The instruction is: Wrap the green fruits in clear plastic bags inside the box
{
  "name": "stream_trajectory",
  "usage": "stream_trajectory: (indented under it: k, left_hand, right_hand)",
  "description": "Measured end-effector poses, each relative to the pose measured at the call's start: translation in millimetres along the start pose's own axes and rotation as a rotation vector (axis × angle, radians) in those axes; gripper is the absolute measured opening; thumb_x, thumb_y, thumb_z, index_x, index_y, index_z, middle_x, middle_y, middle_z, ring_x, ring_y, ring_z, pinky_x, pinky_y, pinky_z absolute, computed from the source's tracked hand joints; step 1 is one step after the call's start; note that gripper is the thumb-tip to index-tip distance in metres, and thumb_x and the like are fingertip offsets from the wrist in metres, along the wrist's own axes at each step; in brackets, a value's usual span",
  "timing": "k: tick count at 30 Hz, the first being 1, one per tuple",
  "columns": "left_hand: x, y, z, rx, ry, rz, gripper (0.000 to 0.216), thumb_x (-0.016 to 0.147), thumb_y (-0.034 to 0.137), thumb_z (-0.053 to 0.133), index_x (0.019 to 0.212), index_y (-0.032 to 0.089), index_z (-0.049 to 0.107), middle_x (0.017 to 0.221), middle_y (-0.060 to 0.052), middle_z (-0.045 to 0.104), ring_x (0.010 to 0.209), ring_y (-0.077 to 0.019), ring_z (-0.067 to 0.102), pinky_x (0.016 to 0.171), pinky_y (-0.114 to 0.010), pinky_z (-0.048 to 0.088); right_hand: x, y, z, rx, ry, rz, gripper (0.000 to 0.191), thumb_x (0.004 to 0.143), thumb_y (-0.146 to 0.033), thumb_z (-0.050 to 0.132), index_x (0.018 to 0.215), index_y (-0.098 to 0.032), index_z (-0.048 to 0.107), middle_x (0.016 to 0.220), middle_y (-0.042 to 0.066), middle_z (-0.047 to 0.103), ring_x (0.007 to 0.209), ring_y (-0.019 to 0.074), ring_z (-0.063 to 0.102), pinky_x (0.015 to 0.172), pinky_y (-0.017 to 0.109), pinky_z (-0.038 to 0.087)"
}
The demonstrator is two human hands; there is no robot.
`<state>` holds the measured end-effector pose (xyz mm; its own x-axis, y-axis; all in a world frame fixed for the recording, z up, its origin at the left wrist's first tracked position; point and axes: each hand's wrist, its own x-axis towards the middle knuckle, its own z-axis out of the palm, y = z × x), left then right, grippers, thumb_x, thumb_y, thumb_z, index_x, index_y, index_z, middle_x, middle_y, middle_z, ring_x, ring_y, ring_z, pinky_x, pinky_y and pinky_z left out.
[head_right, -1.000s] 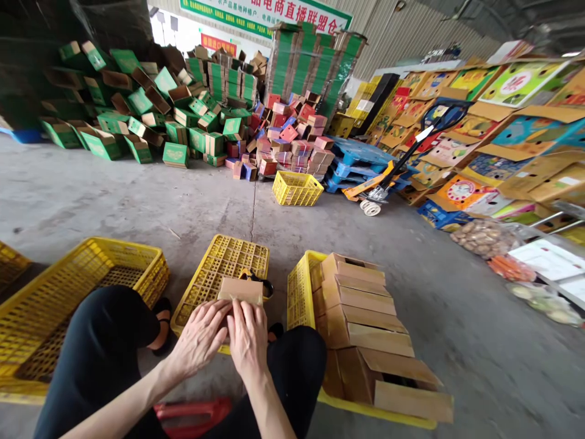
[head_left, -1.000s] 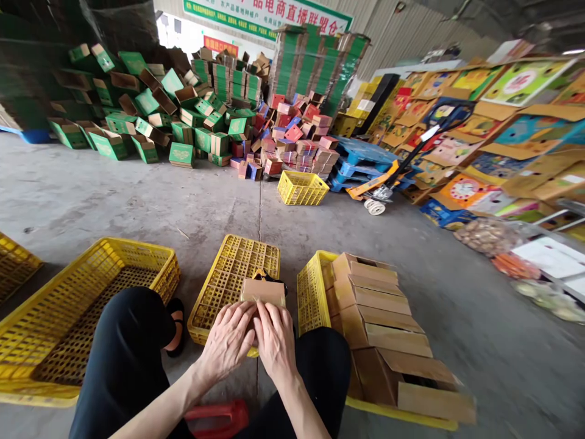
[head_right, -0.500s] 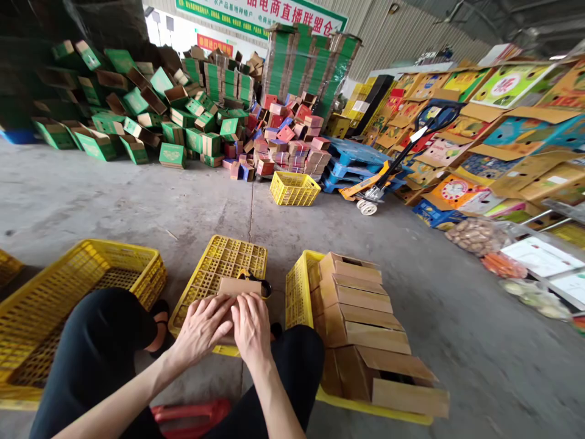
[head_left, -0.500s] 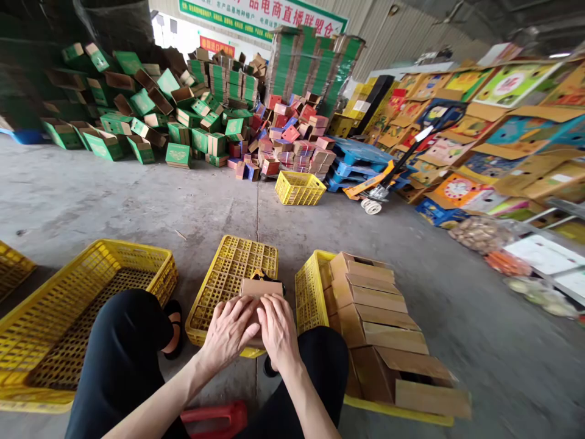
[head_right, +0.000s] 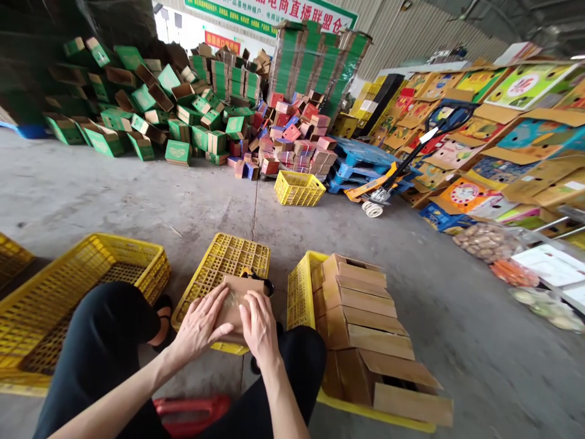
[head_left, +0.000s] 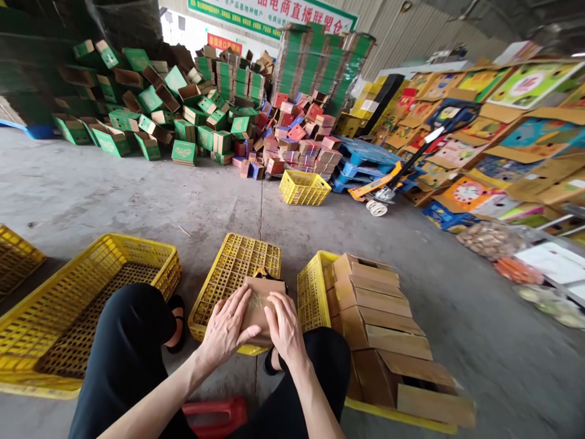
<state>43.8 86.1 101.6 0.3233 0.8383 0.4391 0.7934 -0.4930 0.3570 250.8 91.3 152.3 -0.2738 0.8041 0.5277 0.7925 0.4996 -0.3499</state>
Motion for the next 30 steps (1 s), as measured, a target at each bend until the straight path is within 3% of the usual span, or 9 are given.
stream_trajectory:
  k: [3, 7, 12, 16, 20, 22, 25, 30]
  left_hand:
    - [-3.4, 0.9, 7.7, -0.087, 0.005, -0.021, 0.092, 0.108, 0.069, 0.045, 0.178, 0.02, 0.011, 0.176, -0.022, 0.038, 0.16, -0.0345, 0.044, 0.126, -0.051, 0.042]
    - [-7.8, -0.4, 18.3, -0.363, -0.032, -0.09, 0.09, 0.111, 0.059, 0.046, 0.177, 0.026, -0.006, 0.183, -0.02, 0.019, 0.167, -0.0331, 0.029, 0.128, -0.055, 0.043]
    - [-14.4, -3.4, 18.0, -0.639, -0.119, -0.199, 0.083, 0.114, 0.056, 0.039, 0.176, 0.03, -0.008, 0.185, -0.012, 0.011, 0.169, -0.0296, 0.021, 0.133, -0.054, 0.038]
    - [-33.0, 0.0, 21.7, -0.814, -0.21, -0.274, 0.072, 0.115, 0.057, 0.027, 0.177, 0.031, 0.002, 0.183, -0.009, 0.021, 0.168, -0.0279, 0.027, 0.135, -0.055, 0.034]
    - [-60.8, 3.9, 41.5, -0.876, -0.347, -0.389, 0.07, 0.113, 0.064, 0.022, 0.176, 0.034, 0.019, 0.175, -0.008, 0.045, 0.161, -0.0283, 0.043, 0.131, -0.058, 0.04]
    - [-68.7, 6.2, 50.5, -0.837, -0.368, -0.414, 0.072, 0.112, 0.068, 0.02, 0.176, 0.035, 0.022, 0.171, -0.009, 0.052, 0.157, -0.0292, 0.05, 0.127, -0.058, 0.045]
    - [-67.0, 12.2, 56.2, -0.776, -0.317, -0.383, 0.073, 0.112, 0.068, 0.02, 0.176, 0.035, 0.02, 0.17, -0.01, 0.053, 0.154, -0.0283, 0.054, 0.124, -0.053, 0.051]
    - [-51.4, 25.1, 51.1, -0.764, -0.117, -0.37, 0.074, 0.113, 0.061, 0.019, 0.178, 0.028, 0.005, 0.176, -0.016, 0.042, 0.16, -0.0293, 0.045, 0.128, -0.053, 0.045]
  right_hand:
    - [-8.0, -1.7, 2.3, -0.105, -0.07, -0.02, 0.044, 0.115, -0.04, 0.047, 0.153, -0.021, 0.06, 0.144, 0.016, 0.068, 0.135, 0.0316, 0.064, 0.113, 0.049, 0.057]
    - [-7.0, -8.1, 8.2, -0.233, -0.123, -0.008, 0.049, 0.114, -0.041, 0.048, 0.162, -0.031, 0.055, 0.158, 0.013, 0.062, 0.135, 0.034, 0.061, 0.112, 0.053, 0.056]
    - [-5.3, -10.4, 11.9, -0.263, -0.126, -0.006, 0.053, 0.11, -0.05, 0.058, 0.162, -0.038, 0.055, 0.159, 0.012, 0.06, 0.134, 0.037, 0.061, 0.11, 0.056, 0.057]
    - [-19.0, -3.7, 11.6, -0.221, -0.061, 0.061, 0.053, 0.109, -0.051, 0.06, 0.16, -0.04, 0.057, 0.174, 0.009, 0.043, 0.153, 0.0434, 0.048, 0.115, 0.063, 0.055]
    - [-36.3, 12.8, 13.4, -0.11, 0.074, 0.305, 0.059, 0.107, -0.058, 0.06, 0.16, -0.032, 0.058, 0.182, 0.01, 0.027, 0.163, 0.0455, 0.035, 0.119, 0.061, 0.053]
    - [-40.3, 21.0, 14.6, -0.015, 0.128, 0.468, 0.069, 0.105, -0.065, 0.059, 0.163, -0.027, 0.055, 0.18, 0.015, 0.032, 0.161, 0.0439, 0.041, 0.12, 0.059, 0.052]
    - [-39.4, 25.3, 16.1, 0.149, 0.164, 0.656, 0.078, 0.102, -0.071, 0.059, 0.164, -0.025, 0.052, 0.17, 0.017, 0.051, 0.153, 0.0401, 0.054, 0.119, 0.056, 0.053]
    - [-36.3, 12.6, 20.0, 0.313, 0.171, 0.715, 0.068, 0.104, -0.064, 0.057, 0.162, -0.028, 0.056, 0.162, 0.015, 0.06, 0.146, 0.0389, 0.062, 0.115, 0.053, 0.055]
